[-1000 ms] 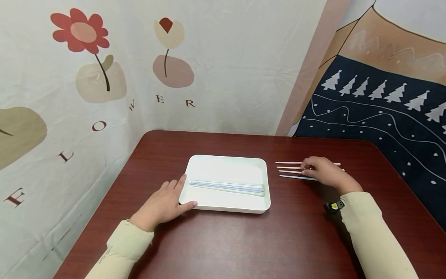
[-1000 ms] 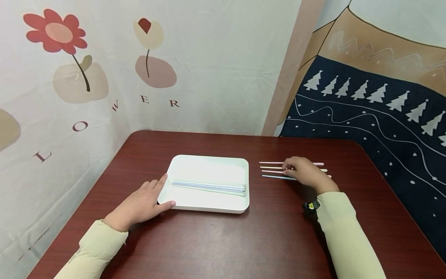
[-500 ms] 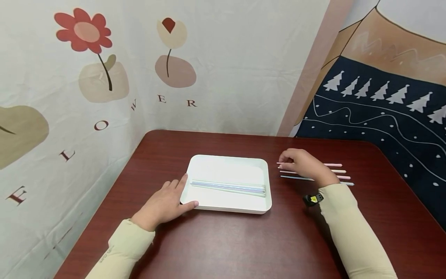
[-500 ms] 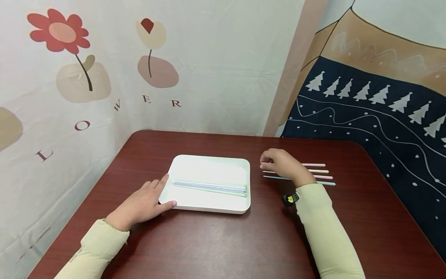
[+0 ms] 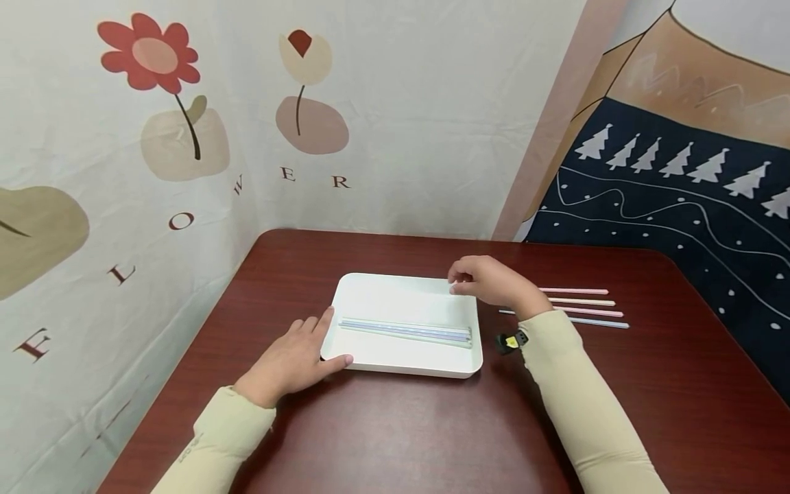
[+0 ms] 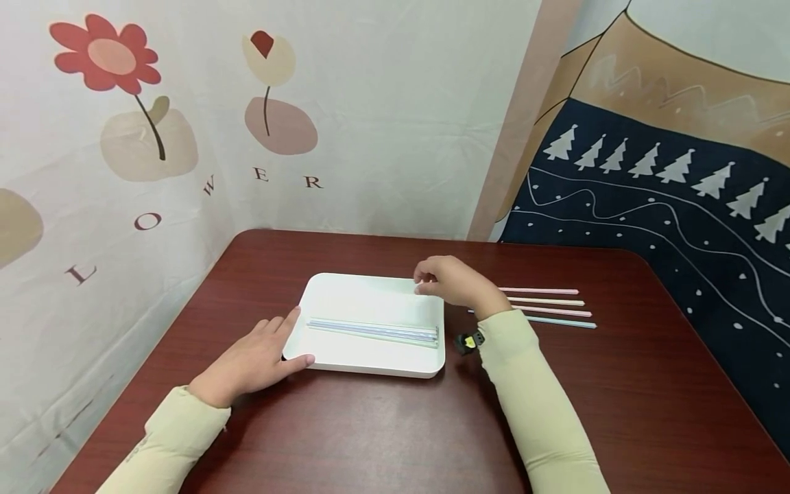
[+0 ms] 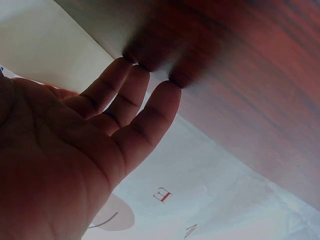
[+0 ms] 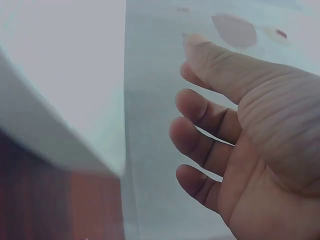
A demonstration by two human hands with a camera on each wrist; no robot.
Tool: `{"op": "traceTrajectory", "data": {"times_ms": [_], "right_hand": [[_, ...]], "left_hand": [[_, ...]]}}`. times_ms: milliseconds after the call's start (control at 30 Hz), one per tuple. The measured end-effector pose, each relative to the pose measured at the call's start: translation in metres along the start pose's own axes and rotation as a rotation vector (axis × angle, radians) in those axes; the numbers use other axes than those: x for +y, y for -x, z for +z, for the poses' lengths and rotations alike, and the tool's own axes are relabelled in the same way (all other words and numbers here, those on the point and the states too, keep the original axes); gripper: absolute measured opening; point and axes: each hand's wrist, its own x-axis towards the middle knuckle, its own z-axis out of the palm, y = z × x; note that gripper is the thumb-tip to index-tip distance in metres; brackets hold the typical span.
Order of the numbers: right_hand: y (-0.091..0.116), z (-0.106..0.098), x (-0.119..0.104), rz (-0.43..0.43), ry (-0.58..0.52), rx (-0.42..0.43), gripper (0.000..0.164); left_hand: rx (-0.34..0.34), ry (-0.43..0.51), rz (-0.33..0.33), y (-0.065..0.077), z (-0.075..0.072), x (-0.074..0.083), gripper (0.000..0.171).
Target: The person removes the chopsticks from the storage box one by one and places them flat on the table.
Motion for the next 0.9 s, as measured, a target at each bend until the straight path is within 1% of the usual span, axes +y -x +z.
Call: {"op": "traceTrajectory", "data": {"times_ms": [100,333,433,600,700,900], "right_hand": [[-0.01,0.011,-0.009,-0.022,-0.014,-0.034,0.011],[-0.028,0.033,-0.023,-0.088,-0.033,-0.088,0.006],[-0.034,0.043,-0.025,-0.098,-0.067,-0.105,0.007],[-0.044,0.061,-0.029,-0.14,-0.128,-0.133,0.007],[-0.047,0.07,-0.03,-0.138,-0.148,-0.169,0.006],[-0.049,0.077,-0.028,-0.084,-0.205,-0.223,0.01]], "left_hand": [[-0.001,-0.001,-0.001,-0.001,0.0,0.0,0.111],[-0.005,0.006,-0.002,-0.001,0.001,0.0,0.111],[-0.007,0.006,-0.002,-0.001,0.001,0.001,0.111],[-0.004,0.007,-0.005,-0.001,0.0,0.001,0.111],[-0.005,0.008,-0.008,-0.001,0.0,0.001,0.11],[-0.004,0.002,-0.007,-0.002,0.0,0.001,0.11]]}}
